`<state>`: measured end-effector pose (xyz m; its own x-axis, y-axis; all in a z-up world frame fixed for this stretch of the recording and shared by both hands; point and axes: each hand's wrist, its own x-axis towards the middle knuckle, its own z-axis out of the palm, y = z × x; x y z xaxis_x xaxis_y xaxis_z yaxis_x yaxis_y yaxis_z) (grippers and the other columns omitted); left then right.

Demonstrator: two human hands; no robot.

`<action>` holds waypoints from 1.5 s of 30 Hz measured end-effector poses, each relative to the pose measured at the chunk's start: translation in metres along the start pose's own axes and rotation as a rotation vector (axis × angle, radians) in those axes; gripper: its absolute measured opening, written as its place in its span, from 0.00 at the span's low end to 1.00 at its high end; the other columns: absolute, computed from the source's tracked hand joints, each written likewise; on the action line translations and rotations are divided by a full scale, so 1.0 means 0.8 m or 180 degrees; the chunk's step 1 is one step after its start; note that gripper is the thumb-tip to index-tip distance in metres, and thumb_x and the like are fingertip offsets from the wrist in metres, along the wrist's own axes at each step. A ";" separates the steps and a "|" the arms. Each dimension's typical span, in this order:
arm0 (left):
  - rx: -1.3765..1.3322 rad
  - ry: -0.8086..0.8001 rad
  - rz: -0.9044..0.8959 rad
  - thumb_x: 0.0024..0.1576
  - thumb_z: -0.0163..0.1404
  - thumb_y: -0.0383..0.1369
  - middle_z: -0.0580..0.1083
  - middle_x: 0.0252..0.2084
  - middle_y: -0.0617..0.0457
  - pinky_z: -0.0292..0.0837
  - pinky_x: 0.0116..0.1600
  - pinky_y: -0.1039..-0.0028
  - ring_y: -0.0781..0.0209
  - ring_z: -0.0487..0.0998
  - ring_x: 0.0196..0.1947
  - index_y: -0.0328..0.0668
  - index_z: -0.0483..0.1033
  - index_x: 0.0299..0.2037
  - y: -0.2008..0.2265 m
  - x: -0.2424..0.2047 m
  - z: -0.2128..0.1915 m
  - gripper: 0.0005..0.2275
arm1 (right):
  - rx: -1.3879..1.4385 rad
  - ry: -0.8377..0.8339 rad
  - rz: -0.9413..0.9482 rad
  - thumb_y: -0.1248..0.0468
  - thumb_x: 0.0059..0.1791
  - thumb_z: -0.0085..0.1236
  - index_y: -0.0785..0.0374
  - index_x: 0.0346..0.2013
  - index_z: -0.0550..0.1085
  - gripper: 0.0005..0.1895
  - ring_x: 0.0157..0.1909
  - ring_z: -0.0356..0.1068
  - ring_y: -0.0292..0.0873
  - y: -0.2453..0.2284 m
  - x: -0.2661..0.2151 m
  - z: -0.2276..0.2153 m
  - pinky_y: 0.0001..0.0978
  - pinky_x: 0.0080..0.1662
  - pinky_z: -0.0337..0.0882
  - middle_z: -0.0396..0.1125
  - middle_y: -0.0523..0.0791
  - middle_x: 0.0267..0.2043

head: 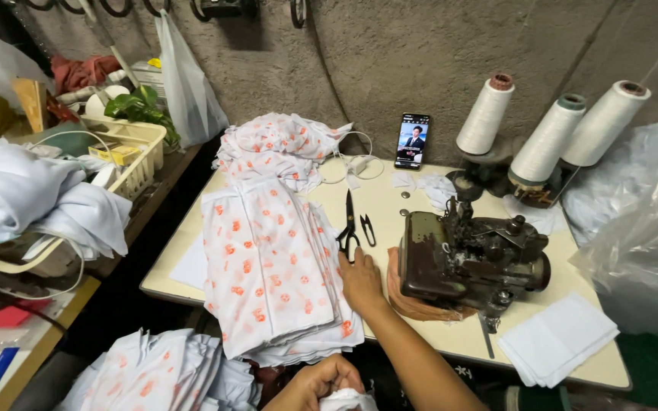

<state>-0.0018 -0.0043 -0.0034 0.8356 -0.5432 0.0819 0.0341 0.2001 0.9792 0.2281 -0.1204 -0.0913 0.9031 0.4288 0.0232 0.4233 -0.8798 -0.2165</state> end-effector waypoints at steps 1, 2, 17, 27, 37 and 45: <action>-0.0002 0.0010 -0.0003 0.54 0.60 0.44 0.72 0.37 0.59 0.60 0.44 0.88 0.77 0.71 0.37 0.40 0.69 0.47 0.001 0.000 0.001 0.20 | 0.0003 -0.0006 -0.0008 0.61 0.56 0.35 0.55 0.67 0.56 0.24 0.60 0.54 0.67 0.005 0.006 0.008 0.60 0.53 0.63 0.47 0.62 0.68; 0.0148 0.0151 -0.0031 0.54 0.61 0.40 0.70 0.35 0.61 0.59 0.42 0.88 0.77 0.68 0.34 0.41 0.70 0.46 0.003 0.000 0.003 0.17 | 0.0001 0.0213 -0.0073 0.60 0.54 0.41 0.56 0.65 0.59 0.23 0.58 0.56 0.65 0.010 0.013 0.015 0.59 0.53 0.64 0.51 0.61 0.64; 0.0076 0.0047 -0.0109 0.58 0.56 0.36 0.73 0.46 0.59 0.63 0.54 0.88 0.76 0.73 0.47 0.44 0.71 0.49 -0.007 0.013 0.009 0.13 | 0.0489 0.1016 -0.0041 0.75 0.47 0.40 0.65 0.55 0.63 0.20 0.67 0.50 0.65 0.051 0.062 0.056 0.54 0.61 0.58 0.55 0.56 0.60; 0.2108 0.1461 0.0710 0.59 0.47 0.30 0.81 0.43 0.52 0.72 0.48 0.75 0.59 0.83 0.42 0.43 0.76 0.46 0.091 0.046 0.024 0.08 | 0.5252 -0.0468 0.0003 0.48 0.53 0.33 0.72 0.47 0.75 0.31 0.50 0.77 0.54 0.044 -0.150 -0.112 0.48 0.57 0.73 0.76 0.59 0.46; 0.3076 0.1156 0.1190 0.59 0.47 0.30 0.77 0.36 0.41 0.70 0.38 0.58 0.42 0.78 0.34 0.40 0.70 0.46 0.089 0.122 0.072 0.07 | 0.3351 -0.0240 -0.0084 0.72 0.18 0.76 0.60 0.67 0.63 0.62 0.67 0.62 0.36 0.044 -0.268 -0.211 0.26 0.66 0.57 0.66 0.43 0.68; 0.2792 0.0777 0.1035 0.52 0.53 0.51 0.77 0.27 0.55 0.72 0.28 0.75 0.65 0.78 0.23 0.41 0.74 0.38 0.129 0.108 0.054 0.20 | 0.1633 0.3402 -0.0656 0.81 0.41 0.49 0.71 0.49 0.74 0.21 0.48 0.77 0.47 0.090 -0.290 -0.143 0.32 0.57 0.76 0.74 0.54 0.47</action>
<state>0.0500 -0.0660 0.1124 0.8262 -0.3646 0.4295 -0.5578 -0.4230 0.7141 0.0576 -0.3069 -0.0004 0.5281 -0.0487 0.8478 0.7078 -0.5264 -0.4711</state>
